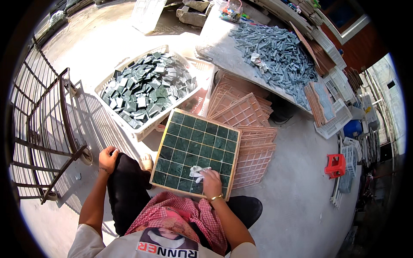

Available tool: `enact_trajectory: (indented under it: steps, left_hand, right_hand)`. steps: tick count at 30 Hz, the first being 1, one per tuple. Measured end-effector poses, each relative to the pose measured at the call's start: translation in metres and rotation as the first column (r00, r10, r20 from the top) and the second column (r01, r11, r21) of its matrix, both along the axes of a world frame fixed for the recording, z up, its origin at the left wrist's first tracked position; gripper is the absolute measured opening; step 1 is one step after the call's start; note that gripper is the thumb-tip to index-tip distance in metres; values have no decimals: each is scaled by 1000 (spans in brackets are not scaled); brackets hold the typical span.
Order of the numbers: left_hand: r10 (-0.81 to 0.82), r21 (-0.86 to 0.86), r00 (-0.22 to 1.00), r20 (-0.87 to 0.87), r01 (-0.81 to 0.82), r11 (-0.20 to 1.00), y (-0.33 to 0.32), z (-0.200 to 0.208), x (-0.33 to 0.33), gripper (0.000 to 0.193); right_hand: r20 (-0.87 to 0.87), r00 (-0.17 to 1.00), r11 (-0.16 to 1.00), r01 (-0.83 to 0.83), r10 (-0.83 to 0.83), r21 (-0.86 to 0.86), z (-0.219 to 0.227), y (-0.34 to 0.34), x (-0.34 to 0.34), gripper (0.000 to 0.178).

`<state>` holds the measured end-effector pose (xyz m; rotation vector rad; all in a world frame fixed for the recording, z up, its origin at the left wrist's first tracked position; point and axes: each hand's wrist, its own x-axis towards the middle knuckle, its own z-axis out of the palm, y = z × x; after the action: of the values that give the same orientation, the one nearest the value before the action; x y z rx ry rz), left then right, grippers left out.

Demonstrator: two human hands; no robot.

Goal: The person sits on the ground and places small green tiles into a grid on a yellow sheet. They pick tiles from a nearby white basket, arrange them into the grid, and occasionally wipe the surface with a cloth. The person flips the sheet to reveal the completed tile pattern.

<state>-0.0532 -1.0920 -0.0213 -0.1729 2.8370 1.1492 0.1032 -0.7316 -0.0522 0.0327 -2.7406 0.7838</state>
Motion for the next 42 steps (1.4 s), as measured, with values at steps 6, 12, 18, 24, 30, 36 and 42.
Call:
enact_trajectory:
  steps: [6,12,18,24,30,36,42]
  left_hand:
    - [-13,-8,998,-56,12,1000,1,-10,-3,23]
    - [-49,-39,998,-39,47,998,12,-3,-6,24]
    - [-75,-81,995,-59,70,994,15,-9,-9,24]
    - [-72,-48,994,-87,68,997,20,-7,-8,22]
    - [-72,-34,996,-44,71,997,21,-5,-9,22]
    - [-41,-71,999,-1,40,997,16,-1,-10,21]
    - [1,-88,999,54,4,996,18,-2,-10,21]
  right_hand:
    - [65,997,988,-22,32,-150,-15,-28,39,24]
    - [108,927,901,-314,359,-299,-10,-36,70,25]
    - [71,978,980,200,-198,-20,15,15,27,29]
    - [348,893,957,-244,285,-157,1,9,57,27]
    - [593,761,956,-123,263,-266,33,72,0,30]
    - [483,875,980,73,26,-185,68,108,-48,33]
    - [286,896,940,307,-339,151,67,127,-90,29]
